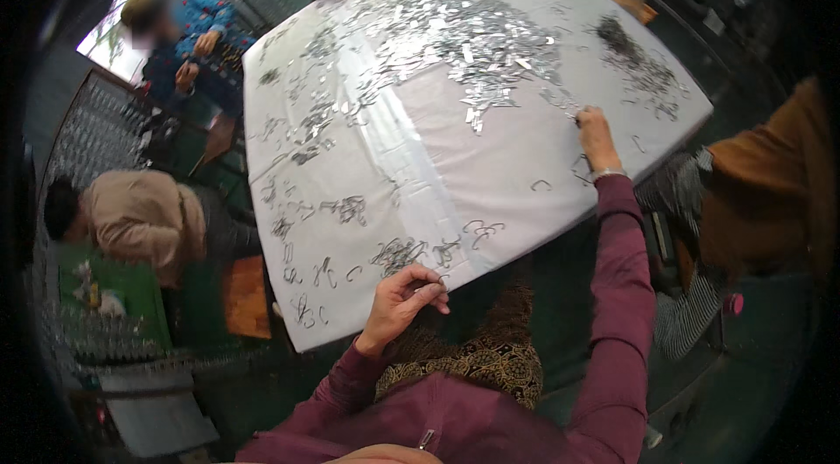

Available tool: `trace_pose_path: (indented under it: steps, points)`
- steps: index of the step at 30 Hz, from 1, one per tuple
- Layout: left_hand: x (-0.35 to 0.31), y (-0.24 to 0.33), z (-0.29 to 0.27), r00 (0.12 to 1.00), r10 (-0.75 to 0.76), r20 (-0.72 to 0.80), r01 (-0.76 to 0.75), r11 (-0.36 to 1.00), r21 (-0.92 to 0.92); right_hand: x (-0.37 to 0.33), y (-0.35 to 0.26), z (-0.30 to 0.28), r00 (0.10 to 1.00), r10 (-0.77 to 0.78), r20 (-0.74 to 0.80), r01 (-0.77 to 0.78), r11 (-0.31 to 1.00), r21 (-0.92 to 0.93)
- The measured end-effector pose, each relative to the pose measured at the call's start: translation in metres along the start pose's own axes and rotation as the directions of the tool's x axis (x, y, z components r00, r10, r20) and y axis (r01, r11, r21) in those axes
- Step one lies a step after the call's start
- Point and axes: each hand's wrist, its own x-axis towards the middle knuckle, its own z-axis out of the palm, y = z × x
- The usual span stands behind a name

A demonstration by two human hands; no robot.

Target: The person sits at a table with several others and sorts small, silver-colored metal pieces by hand. They pick up individual pieces from a large pile on a white sheet and place them into smaller piles or move them across the table.

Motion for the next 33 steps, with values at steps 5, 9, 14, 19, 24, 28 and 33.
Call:
trace_pose_path:
  steps: [5,9,14,19,24,28,33]
  points:
    - [-0.020,0.010,-0.006,0.999,0.022,-0.039,-0.021,0.999,0.032,0.012,-0.014,0.015,0.980,-0.123,-0.157,0.129,0.991,0.027]
    - [-0.025,0.023,-0.008,0.998,0.069,0.001,-0.069,0.997,0.038,0.018,0.032,0.032,0.974,-0.165,-0.157,0.157,0.985,-0.065]
    - [-0.028,0.026,-0.015,0.968,0.234,-0.087,-0.234,0.972,0.012,0.010,-0.100,-0.010,0.995,-0.054,-0.081,0.078,0.941,0.331]
    - [-0.010,0.035,-0.007,0.897,0.400,-0.188,-0.384,0.916,0.116,-0.101,-0.301,-0.085,0.987,0.039,0.153,-0.155,0.407,0.900]
    - [-0.012,0.031,0.003,0.871,0.475,-0.126,-0.435,0.865,0.248,-0.165,-0.363,-0.129,0.979,0.197,0.047,-0.100,0.268,0.958]
    - [-0.020,0.024,0.006,0.848,0.510,-0.146,-0.450,0.837,0.311,-0.177,-0.372,-0.124,0.968,0.246,-0.044,-0.033,0.300,0.954]
    - [-0.019,0.022,0.002,0.891,0.421,-0.168,-0.383,0.898,0.219,-0.176,-0.370,-0.117,0.954,0.300,0.001,-0.081,0.255,0.964]
